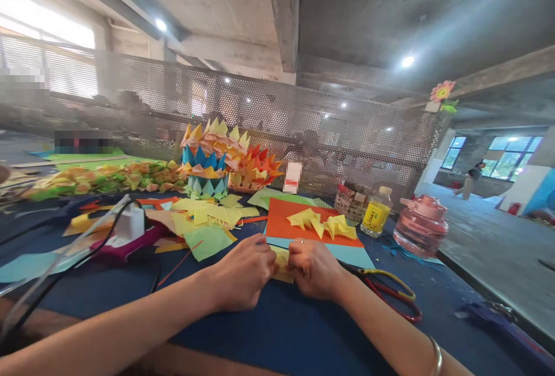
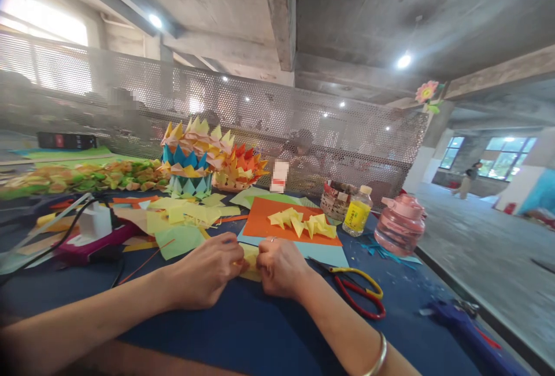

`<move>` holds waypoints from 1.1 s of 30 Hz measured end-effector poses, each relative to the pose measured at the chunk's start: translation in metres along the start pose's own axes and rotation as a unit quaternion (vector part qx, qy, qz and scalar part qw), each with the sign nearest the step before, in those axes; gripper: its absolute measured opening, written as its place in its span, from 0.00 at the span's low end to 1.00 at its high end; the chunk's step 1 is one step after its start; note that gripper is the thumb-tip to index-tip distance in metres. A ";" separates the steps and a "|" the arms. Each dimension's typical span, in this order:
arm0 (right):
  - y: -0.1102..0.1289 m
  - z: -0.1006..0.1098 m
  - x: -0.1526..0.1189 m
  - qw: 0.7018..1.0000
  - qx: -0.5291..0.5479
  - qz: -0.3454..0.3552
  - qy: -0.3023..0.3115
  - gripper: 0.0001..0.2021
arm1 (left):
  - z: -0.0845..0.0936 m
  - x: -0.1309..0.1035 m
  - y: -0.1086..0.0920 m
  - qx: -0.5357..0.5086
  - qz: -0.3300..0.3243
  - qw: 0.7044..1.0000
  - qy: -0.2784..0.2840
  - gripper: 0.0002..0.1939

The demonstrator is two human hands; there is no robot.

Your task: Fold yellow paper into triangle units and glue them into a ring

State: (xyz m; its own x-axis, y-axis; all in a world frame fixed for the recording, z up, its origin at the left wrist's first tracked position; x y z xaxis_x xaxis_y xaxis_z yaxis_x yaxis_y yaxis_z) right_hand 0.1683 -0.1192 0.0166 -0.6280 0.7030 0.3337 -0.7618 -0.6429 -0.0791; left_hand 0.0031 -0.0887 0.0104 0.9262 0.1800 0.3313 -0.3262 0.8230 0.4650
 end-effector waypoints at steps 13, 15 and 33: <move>-0.002 -0.001 0.003 0.984 0.073 -0.150 -0.068 0.09 | -0.009 -0.001 0.014 -0.132 0.043 0.990 -0.035 0.12; -0.002 -0.005 0.003 0.978 0.103 -0.172 -0.058 0.08 | -0.013 0.001 0.019 -0.188 0.085 0.977 -0.051 0.15; -0.003 -0.009 0.007 0.900 0.361 -0.215 -0.117 0.07 | -0.031 0.008 0.028 -0.469 0.239 0.850 0.012 0.16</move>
Point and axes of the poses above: each hand's wrist, its own x-axis towards the middle knuckle, its own z-axis out of the back of the hand, y = z × x, the point moved 2 cm from there along x, towards the middle knuckle, and after that the axes turned 12 degrees about x, right-handed, at the moved point
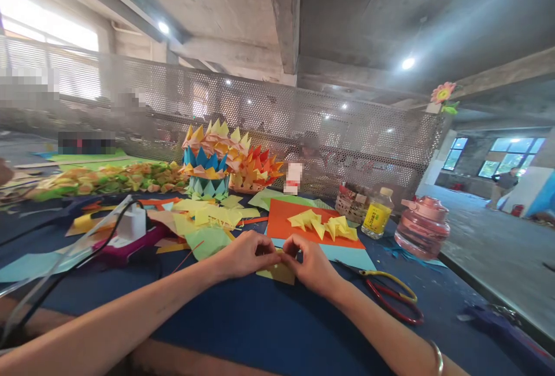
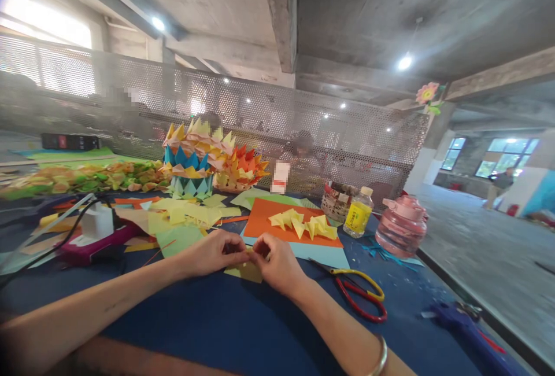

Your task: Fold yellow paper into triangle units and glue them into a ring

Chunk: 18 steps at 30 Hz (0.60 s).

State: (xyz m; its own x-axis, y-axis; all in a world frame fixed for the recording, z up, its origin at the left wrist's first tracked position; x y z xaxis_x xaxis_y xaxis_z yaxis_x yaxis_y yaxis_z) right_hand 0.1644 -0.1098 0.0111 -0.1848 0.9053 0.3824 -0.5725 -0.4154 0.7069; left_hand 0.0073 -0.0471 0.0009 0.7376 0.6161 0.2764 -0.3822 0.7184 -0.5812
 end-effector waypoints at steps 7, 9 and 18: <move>0.005 0.000 0.000 0.999 0.043 -0.013 -0.009 0.12 | -0.002 0.006 0.009 -0.092 0.008 0.996 -0.005 0.15; 0.005 0.000 0.000 0.999 0.032 -0.009 0.006 0.14 | -0.001 0.006 0.008 -0.094 0.009 0.996 -0.007 0.14; 0.009 -0.004 -0.002 0.998 0.054 -0.015 0.002 0.11 | 0.008 0.003 0.003 -0.055 -0.011 0.998 0.022 0.13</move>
Point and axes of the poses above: each hand's wrist, its own x-axis towards the middle knuckle, its own z-axis out of the back of the hand, y = z × x, the point moved 2 cm from there along x, towards the middle knuckle, and after that the axes turned 12 degrees about x, right-handed, at the moved point
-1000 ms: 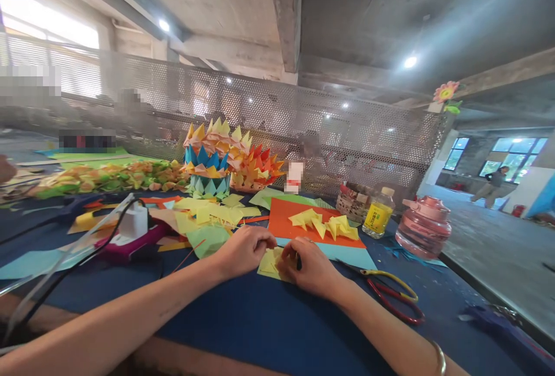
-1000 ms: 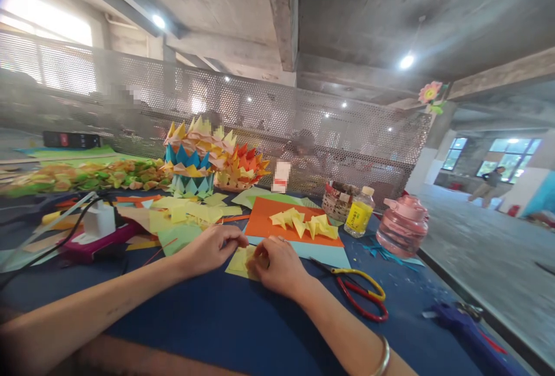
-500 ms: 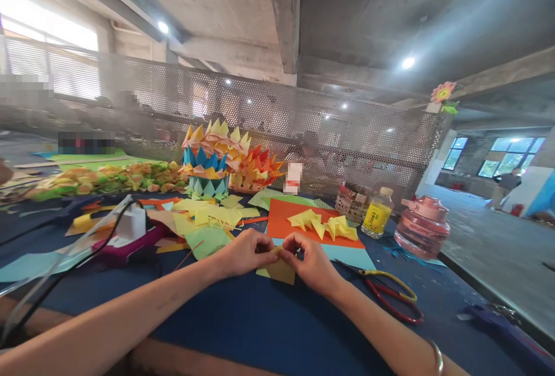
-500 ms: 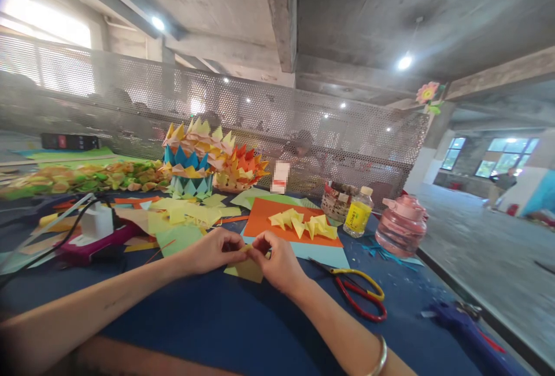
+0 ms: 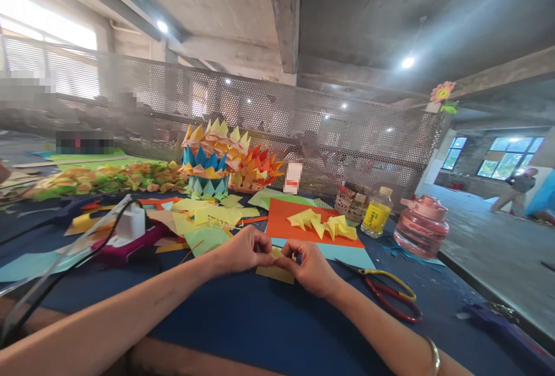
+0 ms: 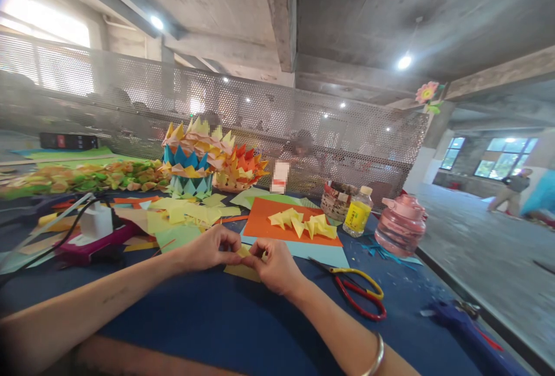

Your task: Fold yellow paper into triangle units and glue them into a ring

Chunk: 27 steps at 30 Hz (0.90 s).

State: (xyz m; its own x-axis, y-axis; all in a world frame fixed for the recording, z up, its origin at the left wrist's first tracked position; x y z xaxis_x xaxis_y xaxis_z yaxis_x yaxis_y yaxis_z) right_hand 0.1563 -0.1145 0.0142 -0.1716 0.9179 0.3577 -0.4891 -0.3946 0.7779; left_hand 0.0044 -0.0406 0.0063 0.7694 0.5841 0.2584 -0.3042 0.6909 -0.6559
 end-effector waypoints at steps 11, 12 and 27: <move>-0.007 0.008 0.005 0.999 0.016 -0.008 -0.032 0.13 | -0.002 0.002 0.001 0.036 0.023 0.997 -0.072 0.13; -0.007 0.008 0.005 0.999 0.014 -0.011 -0.034 0.13 | -0.001 0.002 0.002 0.047 0.025 0.996 -0.077 0.13; -0.008 0.011 0.005 0.998 -0.025 0.003 -0.056 0.08 | -0.002 0.004 0.007 -0.029 0.052 0.998 -0.034 0.18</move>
Point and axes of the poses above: each hand's wrist, its own x-axis towards the middle knuckle, its own z-axis out of the back of the hand, y = z × x, the point moved 2 cm from there along x, towards the middle knuckle, and after that the axes turned 12 degrees about x, right-handed, at the moved point
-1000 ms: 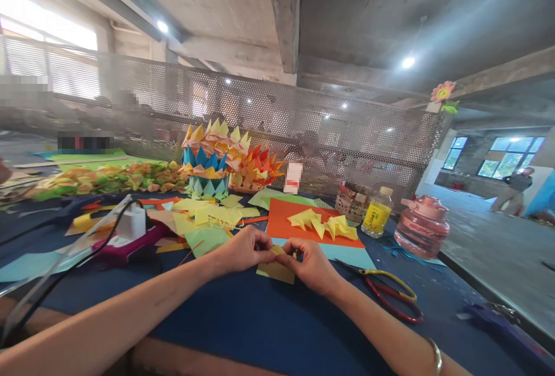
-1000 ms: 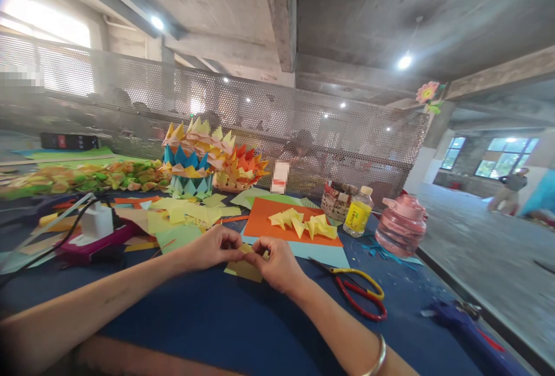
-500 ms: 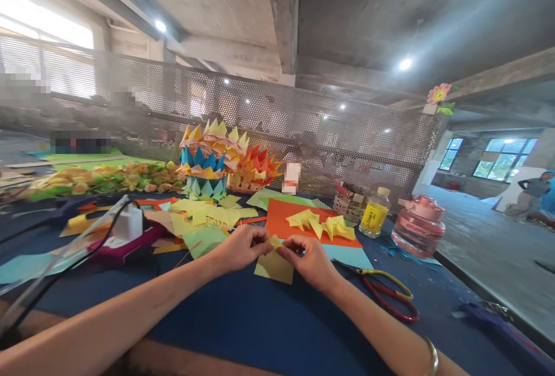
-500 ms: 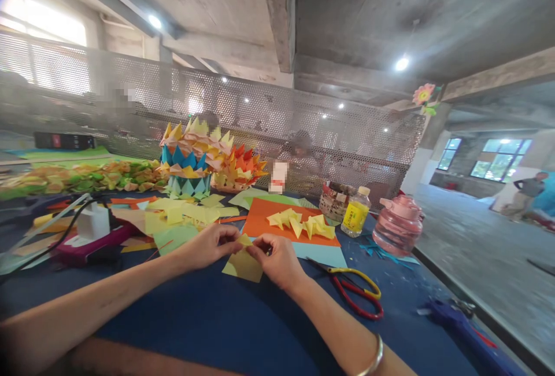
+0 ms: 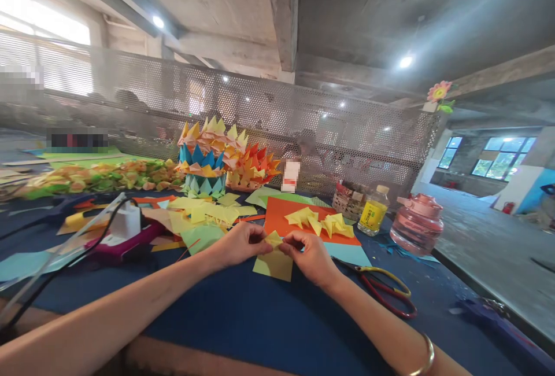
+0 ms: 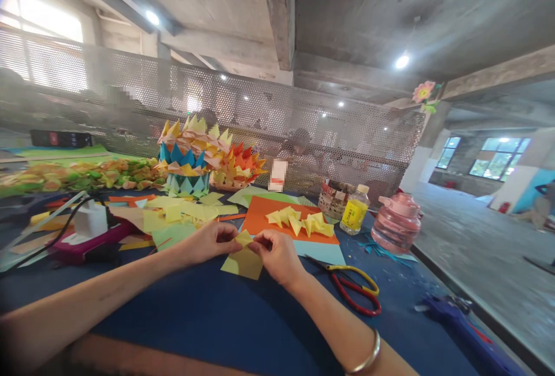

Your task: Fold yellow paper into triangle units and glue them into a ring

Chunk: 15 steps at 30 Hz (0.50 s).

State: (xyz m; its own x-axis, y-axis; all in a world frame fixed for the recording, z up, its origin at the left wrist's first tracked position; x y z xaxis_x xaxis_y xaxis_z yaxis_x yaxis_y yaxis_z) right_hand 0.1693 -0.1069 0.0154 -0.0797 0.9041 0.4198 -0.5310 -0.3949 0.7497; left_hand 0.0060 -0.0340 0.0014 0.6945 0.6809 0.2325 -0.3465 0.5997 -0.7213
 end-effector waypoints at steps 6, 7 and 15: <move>0.001 -0.002 0.000 1.000 0.017 -0.015 0.012 0.10 | 0.002 -0.002 -0.003 -0.074 0.023 0.997 0.027 0.18; 0.001 -0.002 -0.001 1.000 0.021 -0.016 0.015 0.11 | 0.003 -0.002 -0.004 -0.078 0.027 0.996 0.027 0.18; 0.004 -0.003 -0.002 0.999 0.024 -0.009 0.029 0.11 | 0.003 -0.001 -0.004 -0.028 0.010 0.999 0.018 0.20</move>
State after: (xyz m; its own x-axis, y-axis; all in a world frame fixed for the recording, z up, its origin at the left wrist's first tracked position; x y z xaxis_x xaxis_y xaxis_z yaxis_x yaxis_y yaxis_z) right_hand 0.1646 -0.1094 0.0155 -0.1200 0.9187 0.3762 -0.4926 -0.3841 0.7809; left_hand 0.0046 -0.0356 0.0062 0.7108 0.6759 0.1950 -0.3245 0.5610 -0.7615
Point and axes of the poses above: each hand's wrist, its own x-axis towards the middle knuckle, its own z-axis out of the back of the hand, y = z × x, the point moved 2 cm from there along x, towards the middle knuckle, and after that the axes turned 12 degrees about x, right-handed, at the moved point
